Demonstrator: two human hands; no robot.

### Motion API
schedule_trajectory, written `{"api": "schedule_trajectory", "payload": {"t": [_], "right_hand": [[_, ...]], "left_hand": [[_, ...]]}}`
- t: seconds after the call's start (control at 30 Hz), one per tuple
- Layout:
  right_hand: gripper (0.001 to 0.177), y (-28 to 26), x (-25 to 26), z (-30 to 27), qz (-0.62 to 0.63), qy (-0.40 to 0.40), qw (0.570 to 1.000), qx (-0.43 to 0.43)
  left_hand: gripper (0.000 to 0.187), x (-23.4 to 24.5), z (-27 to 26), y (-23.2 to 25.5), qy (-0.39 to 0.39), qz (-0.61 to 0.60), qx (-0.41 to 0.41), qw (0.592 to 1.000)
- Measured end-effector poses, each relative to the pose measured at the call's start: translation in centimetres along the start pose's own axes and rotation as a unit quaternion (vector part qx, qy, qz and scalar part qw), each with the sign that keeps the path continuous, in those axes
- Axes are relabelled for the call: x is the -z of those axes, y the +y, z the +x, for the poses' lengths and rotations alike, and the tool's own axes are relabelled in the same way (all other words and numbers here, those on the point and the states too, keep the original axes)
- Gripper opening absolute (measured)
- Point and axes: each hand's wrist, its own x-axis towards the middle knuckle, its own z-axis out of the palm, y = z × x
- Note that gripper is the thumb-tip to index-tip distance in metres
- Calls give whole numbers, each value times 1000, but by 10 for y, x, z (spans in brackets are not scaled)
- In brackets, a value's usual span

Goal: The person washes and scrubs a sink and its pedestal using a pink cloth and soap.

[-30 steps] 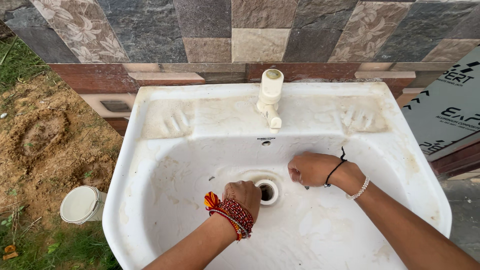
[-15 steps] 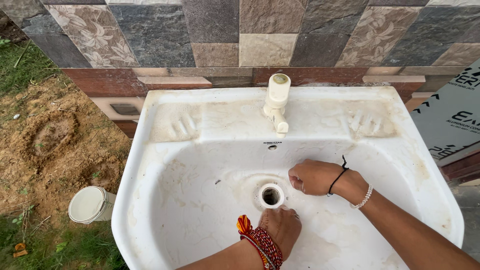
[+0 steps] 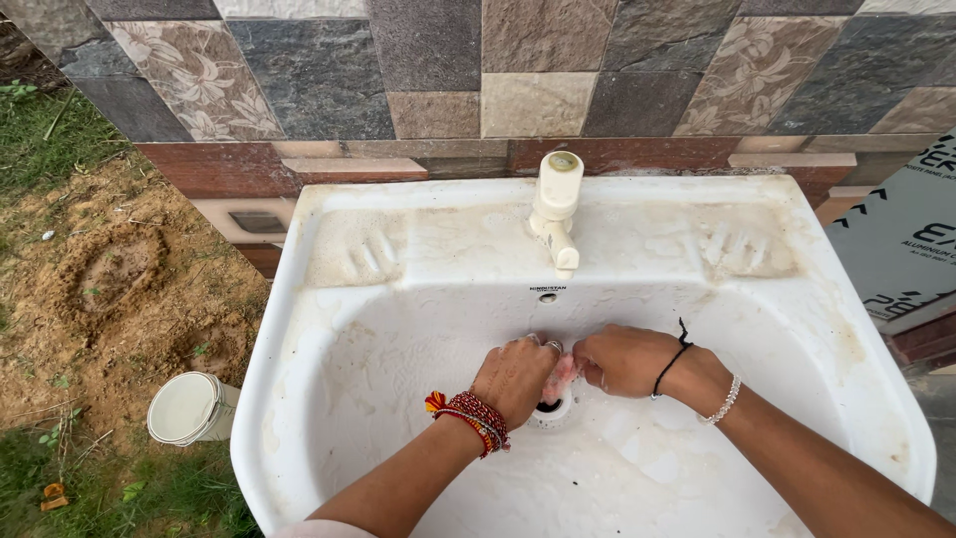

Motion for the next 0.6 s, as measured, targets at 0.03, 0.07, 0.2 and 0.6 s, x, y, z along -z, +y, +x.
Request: {"api": "schedule_trajectory", "payload": {"t": [0.03, 0.07, 0.2, 0.6], "right_hand": [[12, 0, 1, 0, 1, 0, 1000, 0], [11, 1, 1, -2, 2, -2, 1000, -3], [11, 9, 2, -5, -4, 4, 1000, -28], [9, 4, -2, -3, 7, -10, 1000, 5]], "left_hand": [[15, -3, 2, 0, 11, -58, -25, 998], [14, -1, 3, 0, -11, 7, -3, 1000], [22, 25, -1, 2, -182, 149, 135, 962], [18, 40, -10, 28, -269, 53, 119, 954]]}}
